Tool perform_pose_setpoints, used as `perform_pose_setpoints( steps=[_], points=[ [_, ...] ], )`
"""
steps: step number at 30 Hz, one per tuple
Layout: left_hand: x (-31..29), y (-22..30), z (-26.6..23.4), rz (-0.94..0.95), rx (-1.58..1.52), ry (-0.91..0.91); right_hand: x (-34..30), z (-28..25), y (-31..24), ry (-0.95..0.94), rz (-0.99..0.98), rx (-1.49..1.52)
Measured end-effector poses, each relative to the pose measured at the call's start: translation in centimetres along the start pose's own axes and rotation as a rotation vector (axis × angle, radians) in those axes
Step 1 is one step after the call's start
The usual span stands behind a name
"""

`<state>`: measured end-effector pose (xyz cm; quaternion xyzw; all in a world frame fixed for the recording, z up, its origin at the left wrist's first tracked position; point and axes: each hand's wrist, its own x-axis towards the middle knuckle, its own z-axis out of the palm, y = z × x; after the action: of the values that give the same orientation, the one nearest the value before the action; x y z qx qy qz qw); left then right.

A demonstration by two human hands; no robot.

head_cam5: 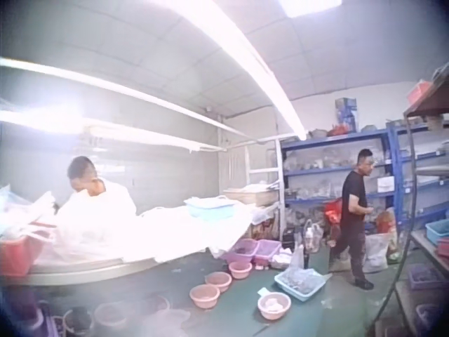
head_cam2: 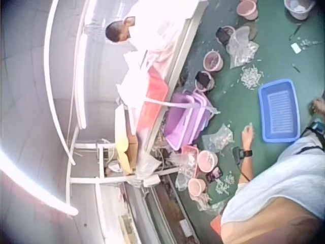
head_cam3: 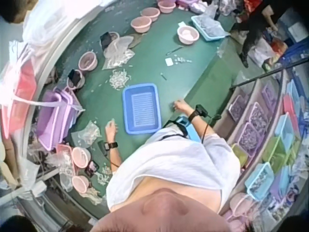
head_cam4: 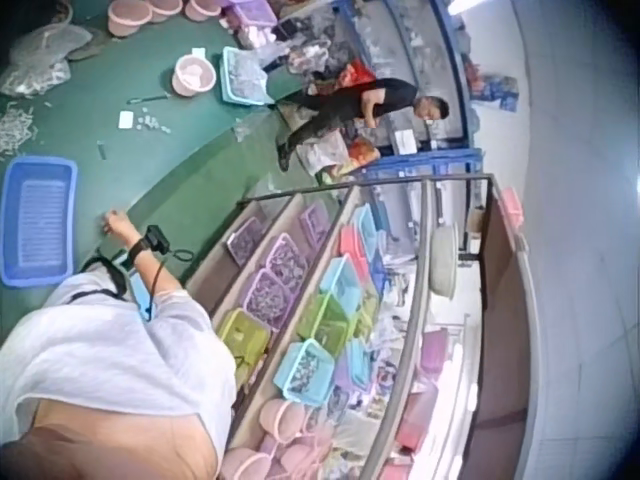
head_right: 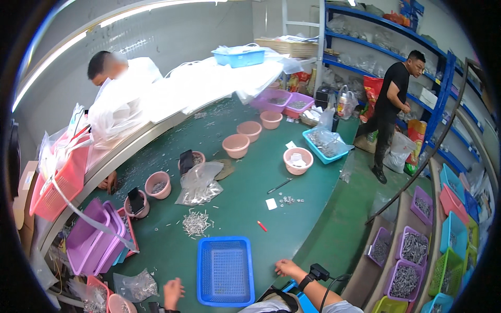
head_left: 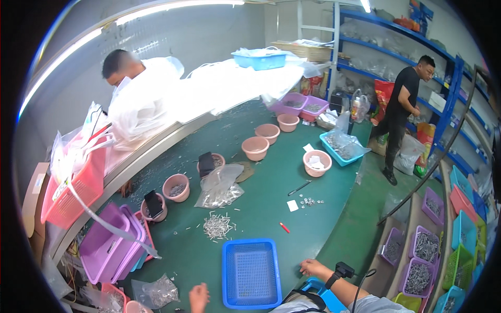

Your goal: Sort small metal rings and components into bags.

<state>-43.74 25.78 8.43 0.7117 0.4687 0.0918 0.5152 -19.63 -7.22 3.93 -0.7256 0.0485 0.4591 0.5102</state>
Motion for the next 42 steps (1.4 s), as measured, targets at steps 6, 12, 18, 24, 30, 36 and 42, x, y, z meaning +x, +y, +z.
perform_pose_setpoints(
  steps=[6,12,18,24,30,36,42],
  points=[
    [-2.8,-2.3,7.0,0.383,0.358,0.021,-2.7,3.3,-3.4,-0.293,0.095,-0.032],
    [-1.1,2.2,4.6,-0.030,0.399,-0.083,-0.2,5.7,-4.4,-0.646,-0.068,-0.430],
    [-1.5,-0.2,-3.4,-0.219,0.458,-0.072,4.9,5.8,-8.7,-0.743,-0.109,-0.443],
    [-5.1,-3.8,-4.3,-0.230,0.084,0.218,14.6,8.7,-11.7,-0.559,-0.342,-0.424],
    [-12.8,-5.0,-1.9,-0.274,-0.036,0.472,19.3,17.5,-18.6,-0.420,-1.104,-0.722],
    [-19.4,-1.6,1.1,-0.316,-0.079,0.643,23.9,23.6,-21.8,-0.218,-1.195,-1.105],
    [-20.9,-1.5,1.5,-0.427,-0.334,0.770,24.8,23.5,-19.7,-0.341,-1.404,-0.929]
  ],
)
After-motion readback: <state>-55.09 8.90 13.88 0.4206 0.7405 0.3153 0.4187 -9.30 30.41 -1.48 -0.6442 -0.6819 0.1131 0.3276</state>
